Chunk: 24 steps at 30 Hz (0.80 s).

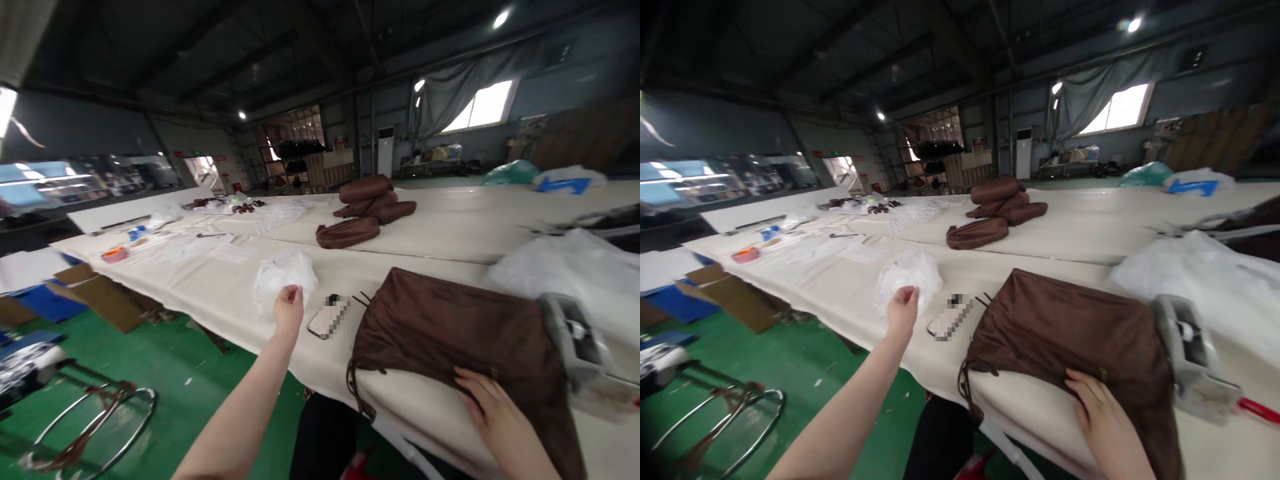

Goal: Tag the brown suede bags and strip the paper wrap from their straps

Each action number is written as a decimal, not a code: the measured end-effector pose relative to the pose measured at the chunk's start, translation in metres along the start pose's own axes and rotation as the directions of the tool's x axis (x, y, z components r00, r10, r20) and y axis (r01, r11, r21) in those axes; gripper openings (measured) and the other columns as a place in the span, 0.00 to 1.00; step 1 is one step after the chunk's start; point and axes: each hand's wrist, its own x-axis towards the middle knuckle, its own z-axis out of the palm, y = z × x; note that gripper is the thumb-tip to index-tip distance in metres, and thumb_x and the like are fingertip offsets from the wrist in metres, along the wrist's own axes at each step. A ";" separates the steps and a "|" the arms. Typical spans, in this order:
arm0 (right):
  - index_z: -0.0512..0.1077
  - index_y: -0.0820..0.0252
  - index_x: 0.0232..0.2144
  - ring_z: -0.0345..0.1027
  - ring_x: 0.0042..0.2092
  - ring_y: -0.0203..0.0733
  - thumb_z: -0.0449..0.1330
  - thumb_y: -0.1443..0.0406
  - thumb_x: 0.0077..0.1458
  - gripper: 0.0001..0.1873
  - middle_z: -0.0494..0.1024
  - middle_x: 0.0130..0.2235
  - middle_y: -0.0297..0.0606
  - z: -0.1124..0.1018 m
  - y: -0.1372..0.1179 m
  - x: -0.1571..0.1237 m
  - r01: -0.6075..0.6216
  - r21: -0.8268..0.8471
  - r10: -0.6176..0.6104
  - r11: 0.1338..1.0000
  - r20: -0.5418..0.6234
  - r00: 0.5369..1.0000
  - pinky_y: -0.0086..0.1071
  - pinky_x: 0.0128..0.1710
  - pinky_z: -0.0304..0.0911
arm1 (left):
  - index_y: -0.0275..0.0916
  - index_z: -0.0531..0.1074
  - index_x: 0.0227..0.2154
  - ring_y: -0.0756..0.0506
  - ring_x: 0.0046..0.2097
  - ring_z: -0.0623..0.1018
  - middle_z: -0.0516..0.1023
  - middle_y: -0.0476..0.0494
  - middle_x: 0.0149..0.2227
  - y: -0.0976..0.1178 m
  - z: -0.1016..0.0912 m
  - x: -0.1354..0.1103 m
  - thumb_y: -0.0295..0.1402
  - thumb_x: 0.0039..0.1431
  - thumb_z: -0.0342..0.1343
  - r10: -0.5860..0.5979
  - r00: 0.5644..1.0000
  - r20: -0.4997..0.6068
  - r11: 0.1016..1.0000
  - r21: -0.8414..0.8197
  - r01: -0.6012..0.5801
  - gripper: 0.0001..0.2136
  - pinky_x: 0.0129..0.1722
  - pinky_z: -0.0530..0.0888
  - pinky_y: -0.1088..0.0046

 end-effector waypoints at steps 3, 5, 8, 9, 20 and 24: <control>0.71 0.57 0.43 0.67 0.52 0.46 0.49 0.59 0.62 0.15 0.73 0.51 0.41 -0.009 -0.015 0.005 -0.052 0.010 0.051 0.999 0.029 0.998 0.44 0.56 0.61 | 0.35 0.69 0.41 0.47 0.37 0.78 0.77 0.42 0.35 0.026 0.023 -0.020 0.43 0.58 0.51 0.026 0.989 0.148 0.987 -0.161 -0.002 0.16 0.40 0.74 0.71; 0.71 0.57 0.44 0.66 0.52 0.46 0.50 0.59 0.62 0.14 0.73 0.51 0.41 -0.011 -0.017 0.004 -0.062 0.012 0.062 0.998 0.034 0.998 0.44 0.56 0.60 | 0.35 0.70 0.37 0.47 0.34 0.78 0.77 0.43 0.32 0.040 0.041 -0.042 0.45 0.54 0.55 0.051 0.951 0.306 0.966 -0.257 0.031 0.17 0.36 0.75 0.72; 0.71 0.57 0.44 0.67 0.52 0.45 0.50 0.60 0.62 0.14 0.73 0.51 0.41 -0.014 -0.020 0.003 -0.068 0.021 0.067 0.997 0.042 0.997 0.44 0.57 0.59 | 0.35 0.70 0.34 0.48 0.32 0.78 0.77 0.44 0.29 0.052 0.066 -0.078 0.45 0.49 0.61 0.091 0.841 0.534 0.897 -0.411 0.163 0.17 0.33 0.75 0.74; 0.71 0.57 0.44 0.67 0.52 0.45 0.50 0.60 0.62 0.14 0.73 0.51 0.41 -0.015 -0.021 0.003 -0.069 0.023 0.067 0.997 0.044 0.997 0.43 0.57 0.59 | 0.35 0.70 0.34 0.49 0.32 0.78 0.77 0.45 0.29 0.054 0.072 -0.087 0.44 0.48 0.62 0.099 0.812 0.575 0.872 -0.443 0.207 0.17 0.33 0.74 0.75; 0.70 0.58 0.45 0.68 0.51 0.47 0.49 0.57 0.62 0.16 0.73 0.51 0.42 0.000 -0.006 -0.004 0.050 -0.011 -0.050 0.999 -0.050 0.997 0.43 0.54 0.61 | 0.35 0.70 0.30 0.51 0.25 0.74 0.75 0.48 0.25 0.013 0.060 -0.057 0.32 0.48 0.63 -0.148 0.863 0.483 0.933 -0.222 0.284 0.09 0.25 0.68 0.79; 0.70 0.58 0.44 0.68 0.50 0.47 0.49 0.57 0.61 0.16 0.73 0.50 0.41 0.000 -0.006 -0.004 0.063 -0.030 -0.065 0.998 -0.071 0.995 0.43 0.54 0.61 | 0.35 0.72 0.27 0.51 0.24 0.72 0.74 0.49 0.23 -0.002 0.052 -0.061 0.27 0.45 0.64 -0.198 0.865 0.462 0.959 -0.091 0.268 0.06 0.26 0.68 0.77</control>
